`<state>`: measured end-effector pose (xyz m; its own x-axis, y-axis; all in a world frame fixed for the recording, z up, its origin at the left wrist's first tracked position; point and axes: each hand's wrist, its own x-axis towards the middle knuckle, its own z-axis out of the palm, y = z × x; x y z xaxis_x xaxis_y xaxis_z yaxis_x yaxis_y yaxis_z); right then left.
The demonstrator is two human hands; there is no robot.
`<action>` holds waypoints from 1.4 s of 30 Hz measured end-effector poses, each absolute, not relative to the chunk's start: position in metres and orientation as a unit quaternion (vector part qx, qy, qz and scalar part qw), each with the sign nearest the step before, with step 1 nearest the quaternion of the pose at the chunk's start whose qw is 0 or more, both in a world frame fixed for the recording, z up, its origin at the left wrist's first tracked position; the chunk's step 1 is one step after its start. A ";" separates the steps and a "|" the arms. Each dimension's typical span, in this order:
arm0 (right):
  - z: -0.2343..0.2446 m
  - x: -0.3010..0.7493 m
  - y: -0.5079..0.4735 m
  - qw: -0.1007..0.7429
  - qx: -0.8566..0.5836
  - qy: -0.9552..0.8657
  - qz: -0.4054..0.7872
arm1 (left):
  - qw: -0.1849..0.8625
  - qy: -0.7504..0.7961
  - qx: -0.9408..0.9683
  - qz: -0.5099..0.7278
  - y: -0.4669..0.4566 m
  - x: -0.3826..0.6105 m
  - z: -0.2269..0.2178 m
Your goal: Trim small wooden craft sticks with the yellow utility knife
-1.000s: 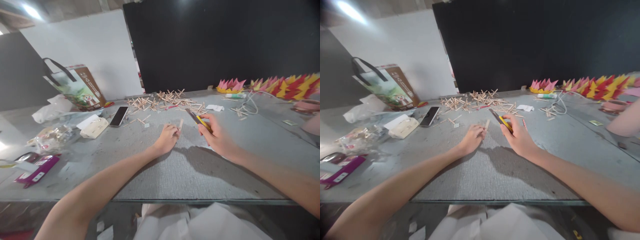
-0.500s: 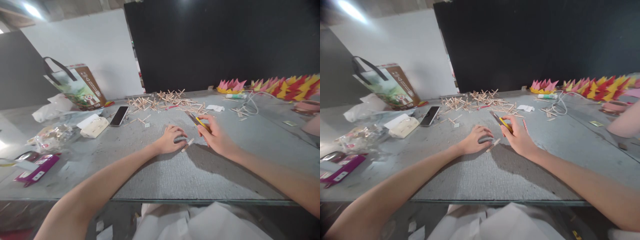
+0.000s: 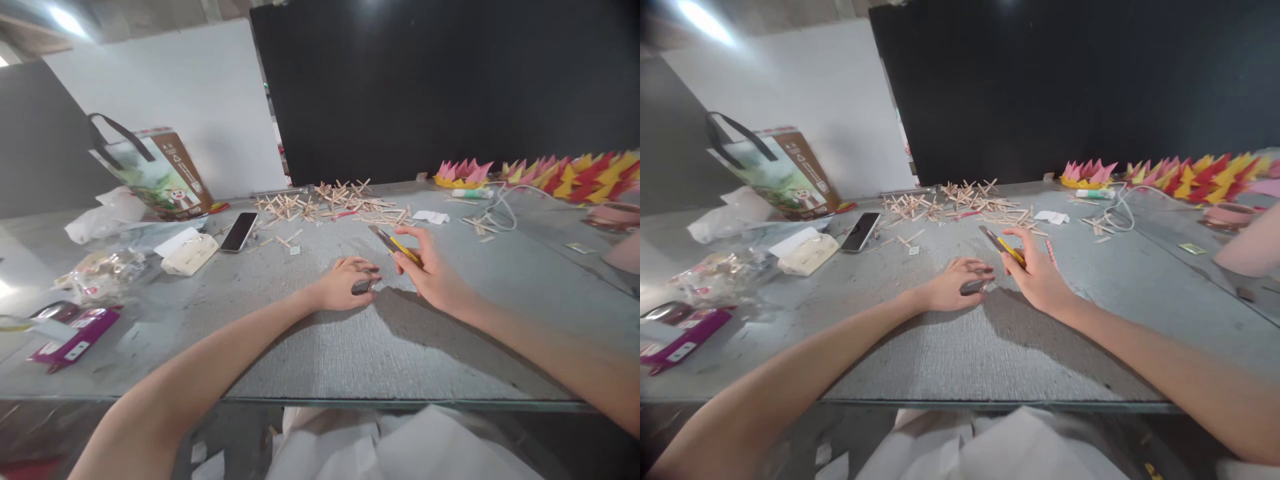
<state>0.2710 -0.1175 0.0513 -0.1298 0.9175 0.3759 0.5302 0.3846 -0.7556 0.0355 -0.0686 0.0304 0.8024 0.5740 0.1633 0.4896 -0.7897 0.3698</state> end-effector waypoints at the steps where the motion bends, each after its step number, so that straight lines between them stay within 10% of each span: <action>1: 0.051 0.270 -0.118 0.423 -0.509 -0.715 0.227 | 0.158 0.287 0.935 0.136 -0.069 0.036 0.031; 22: 0.141 0.316 -0.078 -0.040 -0.437 -0.849 0.292 | 0.194 0.310 0.925 0.101 -0.059 0.027 0.032; 42: 0.131 0.303 -0.066 -0.076 -0.401 -0.861 0.303 | 0.182 0.307 0.929 0.102 -0.058 0.028 0.029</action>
<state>0.3034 -0.0657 0.1313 -0.6673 0.6444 -0.3735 0.7363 0.4955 -0.4608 0.0277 -0.0585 0.0285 0.7908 0.6070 0.0786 0.5324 -0.7456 0.4008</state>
